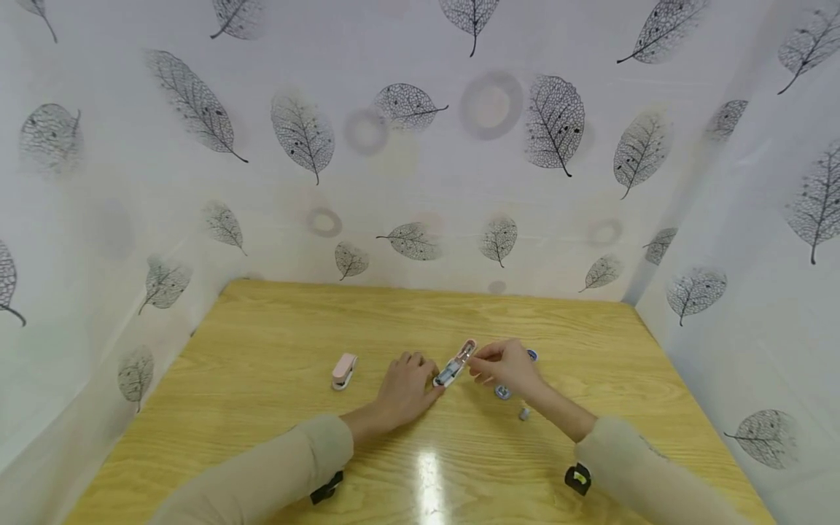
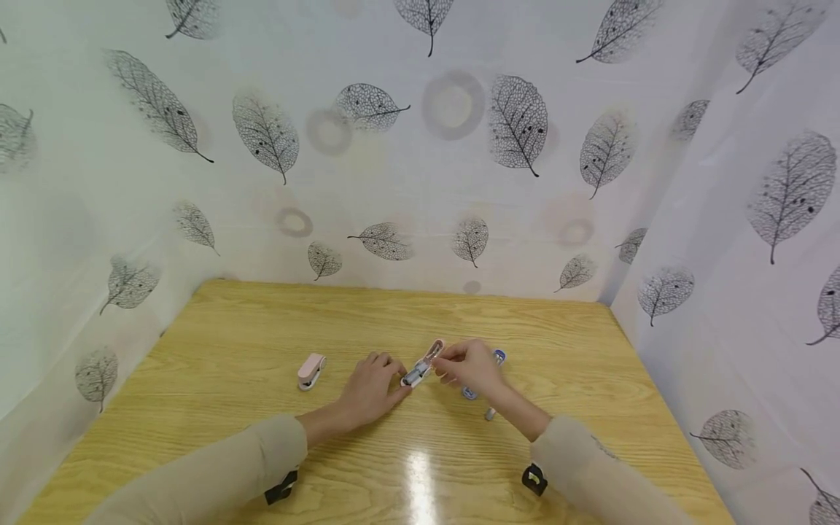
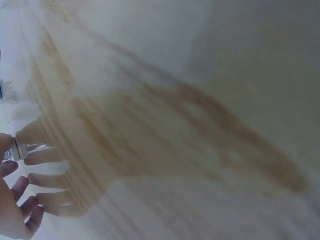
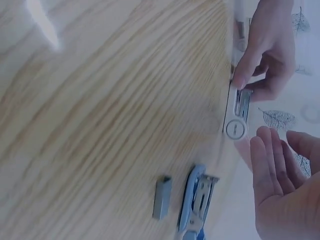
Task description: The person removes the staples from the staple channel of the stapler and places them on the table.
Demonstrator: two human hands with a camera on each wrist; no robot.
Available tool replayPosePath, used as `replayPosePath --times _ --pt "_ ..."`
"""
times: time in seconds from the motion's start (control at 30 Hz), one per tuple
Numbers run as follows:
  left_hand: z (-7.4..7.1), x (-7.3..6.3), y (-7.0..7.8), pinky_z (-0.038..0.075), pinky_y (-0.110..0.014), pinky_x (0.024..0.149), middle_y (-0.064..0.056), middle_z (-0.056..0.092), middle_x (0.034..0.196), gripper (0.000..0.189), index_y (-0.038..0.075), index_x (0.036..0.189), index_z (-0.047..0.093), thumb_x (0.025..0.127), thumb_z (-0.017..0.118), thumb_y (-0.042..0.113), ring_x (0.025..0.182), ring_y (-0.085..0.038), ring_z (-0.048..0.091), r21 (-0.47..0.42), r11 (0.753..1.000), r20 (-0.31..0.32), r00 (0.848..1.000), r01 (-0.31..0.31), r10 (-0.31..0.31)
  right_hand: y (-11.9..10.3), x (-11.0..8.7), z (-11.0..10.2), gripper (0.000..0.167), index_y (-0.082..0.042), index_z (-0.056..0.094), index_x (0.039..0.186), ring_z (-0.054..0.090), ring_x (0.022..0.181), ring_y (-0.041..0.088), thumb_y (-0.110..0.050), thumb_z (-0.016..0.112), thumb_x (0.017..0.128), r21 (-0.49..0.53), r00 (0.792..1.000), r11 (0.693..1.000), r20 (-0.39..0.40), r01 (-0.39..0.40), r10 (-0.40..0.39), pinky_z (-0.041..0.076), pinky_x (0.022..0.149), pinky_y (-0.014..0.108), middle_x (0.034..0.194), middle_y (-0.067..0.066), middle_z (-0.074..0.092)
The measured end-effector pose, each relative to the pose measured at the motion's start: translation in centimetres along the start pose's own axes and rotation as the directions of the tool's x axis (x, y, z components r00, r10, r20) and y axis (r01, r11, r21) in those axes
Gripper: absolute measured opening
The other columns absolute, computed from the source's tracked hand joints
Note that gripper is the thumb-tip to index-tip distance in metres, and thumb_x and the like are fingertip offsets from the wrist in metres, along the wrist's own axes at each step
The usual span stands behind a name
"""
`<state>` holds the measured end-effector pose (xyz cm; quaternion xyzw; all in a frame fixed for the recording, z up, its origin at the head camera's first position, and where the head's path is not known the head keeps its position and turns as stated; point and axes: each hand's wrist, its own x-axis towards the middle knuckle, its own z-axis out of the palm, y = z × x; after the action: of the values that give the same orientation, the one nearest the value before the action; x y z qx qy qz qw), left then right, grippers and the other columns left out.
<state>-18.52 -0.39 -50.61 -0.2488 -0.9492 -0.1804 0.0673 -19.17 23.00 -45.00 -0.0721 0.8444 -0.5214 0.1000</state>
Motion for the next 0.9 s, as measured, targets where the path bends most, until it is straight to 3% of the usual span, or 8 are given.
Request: replayPosePath --times 0.17,0.4,0.63,0.9 --pt "0.0 0.0 0.0 0.052 -0.04 0.085 -0.005 0.07 0.111 0.028 0.019 0.107 0.071 0.097 0.075 0.045 0.098 -0.022 0.061 0.059 0.998 0.003 1.0 -0.017 0.017 0.0 0.6 1.5 0.025 0.009 0.076 0.107 0.08 0.075 0.025 -0.015 0.074 0.099 0.056 0.996 0.995 0.004 -0.085 0.085 0.065 0.069 0.039 0.087 0.016 0.081" --pt "0.3 -0.1 -0.1 0.052 -0.039 0.083 -0.004 0.069 0.109 0.027 0.02 0.105 0.07 0.097 0.074 0.045 0.097 -0.022 0.061 0.079 0.997 -0.007 1.0 -0.025 0.026 0.2 1.3 3.4 0.021 0.012 0.077 0.105 0.077 0.067 0.018 -0.007 0.075 0.096 0.04 0.996 0.995 -0.012 -0.088 0.089 0.063 0.062 0.03 0.088 0.02 0.08" --pt "0.5 -0.1 -0.1 0.051 -0.038 0.081 -0.003 0.068 0.107 0.027 0.02 0.103 0.068 0.097 0.074 0.045 0.096 -0.022 0.06 0.079 0.996 -0.022 0.999 -0.03 0.031 0.4 1.4 4.3 0.02 0.012 0.076 0.108 0.079 0.068 0.023 -0.004 0.074 0.096 0.068 0.993 0.99 -0.013 -0.119 0.12 0.064 0.064 0.036 0.091 0.025 0.079" --pt "0.4 0.0 0.0 0.051 -0.039 0.082 -0.004 0.068 0.108 0.027 0.019 0.106 0.069 0.098 0.073 0.045 0.097 -0.022 0.059 0.089 0.996 -0.01 0.999 -0.03 0.031 0.6 1.8 5.0 0.018 0.011 0.076 0.104 0.077 0.064 0.019 -0.005 0.074 0.096 0.06 0.988 0.987 -0.026 -0.149 0.151 0.064 0.063 0.034 0.086 0.023 0.079"
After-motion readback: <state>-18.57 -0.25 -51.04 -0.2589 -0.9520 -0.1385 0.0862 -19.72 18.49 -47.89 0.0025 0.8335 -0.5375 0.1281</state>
